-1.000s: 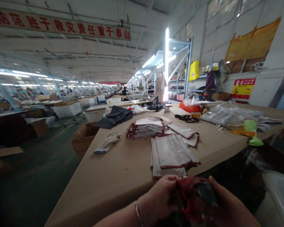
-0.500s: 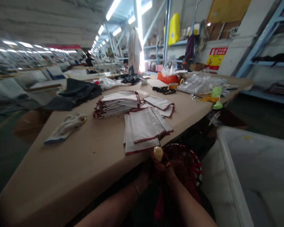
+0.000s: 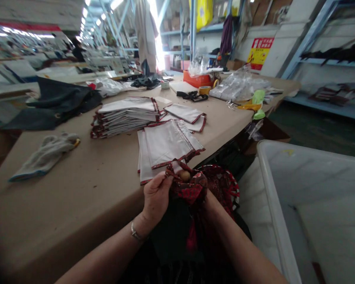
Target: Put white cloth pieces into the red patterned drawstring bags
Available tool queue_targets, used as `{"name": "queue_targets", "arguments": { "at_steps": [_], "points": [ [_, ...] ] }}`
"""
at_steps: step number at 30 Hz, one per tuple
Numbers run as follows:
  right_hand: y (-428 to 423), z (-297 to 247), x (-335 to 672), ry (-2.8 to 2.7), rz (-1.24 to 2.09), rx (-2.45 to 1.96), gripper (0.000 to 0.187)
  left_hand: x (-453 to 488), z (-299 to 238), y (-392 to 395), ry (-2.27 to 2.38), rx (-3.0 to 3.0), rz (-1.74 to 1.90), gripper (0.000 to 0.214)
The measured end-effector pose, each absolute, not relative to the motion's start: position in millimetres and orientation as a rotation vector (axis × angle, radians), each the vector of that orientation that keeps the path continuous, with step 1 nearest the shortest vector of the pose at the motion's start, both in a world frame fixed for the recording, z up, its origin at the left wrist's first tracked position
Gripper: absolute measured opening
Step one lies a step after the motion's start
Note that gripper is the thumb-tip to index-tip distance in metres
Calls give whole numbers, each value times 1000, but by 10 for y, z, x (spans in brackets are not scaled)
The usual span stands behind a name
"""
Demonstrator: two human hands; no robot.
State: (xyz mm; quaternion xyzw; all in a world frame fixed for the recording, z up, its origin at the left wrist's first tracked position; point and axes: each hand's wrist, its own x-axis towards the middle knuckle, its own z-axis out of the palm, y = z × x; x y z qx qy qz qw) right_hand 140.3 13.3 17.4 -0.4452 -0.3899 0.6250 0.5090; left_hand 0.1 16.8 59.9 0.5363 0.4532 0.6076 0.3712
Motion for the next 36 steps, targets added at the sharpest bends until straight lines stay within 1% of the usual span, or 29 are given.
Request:
{"name": "queue_targets", "arguments": {
  "at_steps": [3,5,7,9,11,14,15,17,19,20,21,22,24,27,28,30,32,33,35,36],
  "points": [
    [158,357,1486,-792,1684,-940,35,-27,946,311,1083,1258,1736,18],
    [201,314,1550,-751,1686,-1004,35,-56,1011,341,1070,1098,1819,22],
    [228,105,1610,-808,1627,-1192,35,-92,885,287,1136,1014,1806,25],
    [212,-201,1670,-894,1571,-1374,35,-141,618,160,1239,1022,1668,26],
    [156,-480,1734,-951,1512,-1488,31,-207,330,9,1283,1016,1528,22],
    [73,-620,1820,-1036,1389,-1556,25,-327,107,-141,1323,1030,1439,18],
    [63,-578,1838,-1079,1347,-1539,27,-364,112,-154,1333,1065,1435,19],
    [80,-394,1847,-1197,1287,-1393,43,-419,232,-132,1327,1193,1446,19],
    [133,-132,1817,-1309,1281,-1166,57,-438,462,-74,1267,1368,1454,17],
    [167,14,1791,-1352,1285,-1068,59,-436,602,-40,1229,1458,1455,16],
    [201,168,1762,-1371,1275,-1012,55,-430,751,-4,1194,1542,1455,16],
    [232,333,1732,-1362,1239,-1003,46,-424,900,35,1166,1614,1460,16],
    [273,707,1687,-1292,1070,-1029,30,-431,1174,131,1108,1696,1527,16],
    [261,1350,1706,-1082,802,-1010,21,-529,1427,331,985,1690,1687,23],
    [243,1544,1745,-1034,782,-1002,19,-583,1454,404,988,1696,1711,24],
    [205,1796,1869,-984,838,-1044,16,-695,1428,530,1113,1803,1635,19],
    [180,1770,2039,-967,980,-1184,17,-783,1328,606,1294,2018,1414,11],
    [169,1639,2129,-966,1054,-1269,19,-811,1265,623,1348,2145,1273,10],
    [133,1177,2299,-983,1162,-1440,28,-829,1145,629,1379,2386,1015,13],
    [104,878,2370,-1012,1164,-1488,32,-823,1096,625,1379,2486,905,14]
  ]
}}
